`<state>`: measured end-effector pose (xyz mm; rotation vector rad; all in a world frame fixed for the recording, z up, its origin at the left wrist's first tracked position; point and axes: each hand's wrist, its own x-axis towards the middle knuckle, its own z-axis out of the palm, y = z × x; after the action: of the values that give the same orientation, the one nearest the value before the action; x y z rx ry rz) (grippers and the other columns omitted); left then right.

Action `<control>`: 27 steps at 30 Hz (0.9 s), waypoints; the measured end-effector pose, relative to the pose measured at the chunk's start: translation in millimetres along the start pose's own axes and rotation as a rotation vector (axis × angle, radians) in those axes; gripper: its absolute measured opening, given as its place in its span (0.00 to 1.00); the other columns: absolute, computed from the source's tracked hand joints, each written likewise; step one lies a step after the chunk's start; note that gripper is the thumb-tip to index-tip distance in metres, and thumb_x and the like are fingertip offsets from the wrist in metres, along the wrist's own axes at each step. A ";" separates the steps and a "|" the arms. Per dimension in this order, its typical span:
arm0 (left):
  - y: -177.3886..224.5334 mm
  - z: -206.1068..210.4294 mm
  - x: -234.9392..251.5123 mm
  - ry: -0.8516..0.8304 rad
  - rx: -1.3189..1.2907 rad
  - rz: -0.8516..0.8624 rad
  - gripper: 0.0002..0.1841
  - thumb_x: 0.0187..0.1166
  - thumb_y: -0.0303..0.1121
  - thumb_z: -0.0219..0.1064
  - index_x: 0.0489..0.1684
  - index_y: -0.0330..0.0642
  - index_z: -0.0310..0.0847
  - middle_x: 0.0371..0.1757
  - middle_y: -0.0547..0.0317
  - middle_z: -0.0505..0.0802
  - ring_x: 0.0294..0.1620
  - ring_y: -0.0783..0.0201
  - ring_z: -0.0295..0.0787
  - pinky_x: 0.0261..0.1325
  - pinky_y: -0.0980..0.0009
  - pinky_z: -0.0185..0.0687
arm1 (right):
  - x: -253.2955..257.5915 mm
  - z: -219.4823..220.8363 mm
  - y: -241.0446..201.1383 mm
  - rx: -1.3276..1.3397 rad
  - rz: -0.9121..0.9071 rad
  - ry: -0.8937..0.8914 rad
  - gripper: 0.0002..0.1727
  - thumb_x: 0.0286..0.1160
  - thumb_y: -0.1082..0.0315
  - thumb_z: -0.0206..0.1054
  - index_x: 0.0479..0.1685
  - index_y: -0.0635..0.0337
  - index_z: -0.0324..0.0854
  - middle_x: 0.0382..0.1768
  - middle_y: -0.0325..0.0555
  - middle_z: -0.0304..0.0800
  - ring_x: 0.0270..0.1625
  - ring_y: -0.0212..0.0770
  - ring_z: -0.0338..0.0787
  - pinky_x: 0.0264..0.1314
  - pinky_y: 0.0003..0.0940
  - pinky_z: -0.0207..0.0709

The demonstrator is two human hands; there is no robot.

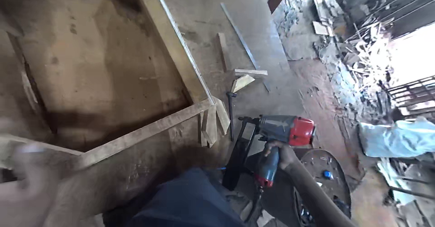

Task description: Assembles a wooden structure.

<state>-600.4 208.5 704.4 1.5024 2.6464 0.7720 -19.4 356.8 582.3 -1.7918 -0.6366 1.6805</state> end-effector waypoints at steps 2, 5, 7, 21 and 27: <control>14.3 30.5 -12.3 -0.168 -0.128 0.240 0.32 0.88 0.50 0.54 0.80 0.32 0.73 0.78 0.32 0.80 0.80 0.35 0.75 0.82 0.39 0.67 | 34.5 -18.7 5.3 0.101 0.042 -0.073 0.07 0.70 0.68 0.54 0.28 0.55 0.75 0.16 0.39 0.78 0.20 0.36 0.82 0.29 0.36 0.83; 65.8 75.4 -16.2 -0.282 -0.073 0.356 0.35 0.83 0.61 0.56 0.82 0.46 0.74 0.82 0.49 0.80 0.81 0.43 0.76 0.80 0.38 0.69 | 84.1 -41.1 8.1 0.210 0.073 -0.088 0.10 0.76 0.65 0.50 0.31 0.54 0.75 0.16 0.38 0.77 0.19 0.36 0.82 0.29 0.36 0.84; 81.6 91.0 -16.1 -0.316 -0.014 0.406 0.37 0.82 0.64 0.55 0.83 0.49 0.73 0.80 0.52 0.82 0.78 0.45 0.80 0.78 0.39 0.72 | 109.9 -49.5 11.2 0.143 0.079 0.015 0.11 0.80 0.64 0.51 0.34 0.56 0.75 0.20 0.41 0.78 0.21 0.38 0.82 0.27 0.37 0.83; 122.2 108.0 14.3 -0.364 0.040 0.427 0.42 0.75 0.70 0.61 0.74 0.41 0.81 0.69 0.43 0.90 0.70 0.41 0.87 0.73 0.39 0.77 | 131.8 93.7 -77.4 -1.120 -0.512 0.458 0.25 0.82 0.50 0.64 0.63 0.61 0.82 0.60 0.63 0.86 0.64 0.64 0.86 0.66 0.67 0.79; 163.2 152.5 18.3 -0.147 0.189 0.473 0.21 0.71 0.52 0.72 0.50 0.44 0.92 0.34 0.54 0.96 0.36 0.53 0.95 0.42 0.55 0.90 | 179.8 209.4 -109.4 -1.200 -0.290 0.517 0.43 0.84 0.35 0.55 0.79 0.67 0.73 0.75 0.74 0.75 0.79 0.75 0.73 0.78 0.74 0.65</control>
<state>-442.6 355.1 642.5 2.1818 2.3364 0.4003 -206.4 580.6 526.7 -2.5541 -1.7550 0.5068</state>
